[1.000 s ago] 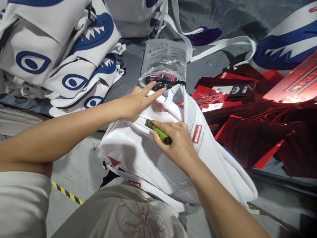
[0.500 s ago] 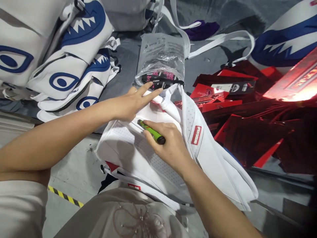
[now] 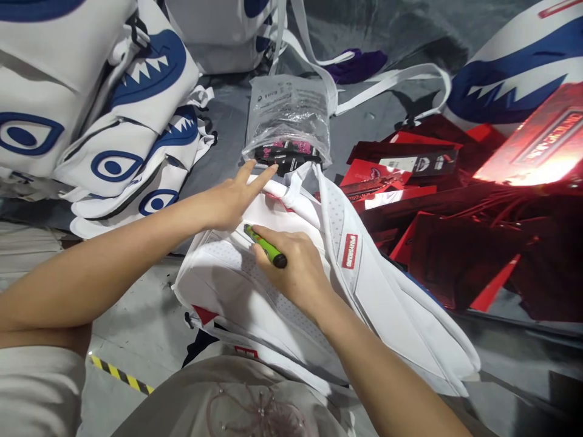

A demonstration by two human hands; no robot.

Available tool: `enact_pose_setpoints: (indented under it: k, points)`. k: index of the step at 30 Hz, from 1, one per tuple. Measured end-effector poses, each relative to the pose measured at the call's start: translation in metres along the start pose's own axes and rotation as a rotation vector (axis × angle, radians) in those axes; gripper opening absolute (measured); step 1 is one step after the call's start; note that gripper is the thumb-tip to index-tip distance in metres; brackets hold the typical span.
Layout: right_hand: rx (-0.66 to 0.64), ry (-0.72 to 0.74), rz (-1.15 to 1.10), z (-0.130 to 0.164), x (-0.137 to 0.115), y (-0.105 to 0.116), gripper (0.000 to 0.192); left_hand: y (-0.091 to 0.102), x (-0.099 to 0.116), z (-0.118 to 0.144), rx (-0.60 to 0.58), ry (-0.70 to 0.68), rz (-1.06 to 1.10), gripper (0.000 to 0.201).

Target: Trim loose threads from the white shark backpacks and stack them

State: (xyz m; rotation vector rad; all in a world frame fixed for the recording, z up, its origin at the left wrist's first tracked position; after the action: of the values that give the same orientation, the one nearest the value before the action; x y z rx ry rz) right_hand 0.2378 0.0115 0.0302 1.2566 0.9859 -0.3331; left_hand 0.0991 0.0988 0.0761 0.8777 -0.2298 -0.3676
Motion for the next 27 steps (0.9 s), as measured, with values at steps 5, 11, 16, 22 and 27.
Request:
enact_pose_setpoints:
  k: [5, 11, 16, 22, 27]
  points:
    - [-0.018, 0.000, -0.008, -0.003, -0.002, 0.001, 0.029, 0.000, 0.001, 0.001, -0.002, -0.031, -0.011, 0.114]
    - [-0.039, -0.008, 0.015, -0.002, -0.004, -0.002, 0.030, -0.003, -0.002, -0.001, 0.003, -0.036, 0.009, 0.117]
    - [0.120, 0.150, 0.070, 0.017, -0.016, 0.062, 0.022, -0.010, 0.002, 0.015, 0.088, -0.058, 0.048, 0.108]
    - [0.284, -0.057, 0.482, -0.069, 0.031, 0.131, 0.027, -0.017, 0.012, 0.042, 0.098, 0.019, 0.081, 0.113]
    - [-0.241, -0.193, 0.729, -0.168, 0.104, 0.082, 0.034, -0.013, 0.011, 0.041, 0.046, 0.011, 0.056, 0.118]
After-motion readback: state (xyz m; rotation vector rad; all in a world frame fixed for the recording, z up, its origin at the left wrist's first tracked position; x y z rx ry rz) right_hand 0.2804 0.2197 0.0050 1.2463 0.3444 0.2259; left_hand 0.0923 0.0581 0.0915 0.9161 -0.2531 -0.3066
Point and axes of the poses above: each hand's wrist, its own z-axis away from the middle knuckle, its own y-axis out of the back of the hand, x = y × z, the point moved 2 cm from there along -z, towards the middle knuckle, and after that the axes turned 8 degrees about -x, right-handed, at the moved point
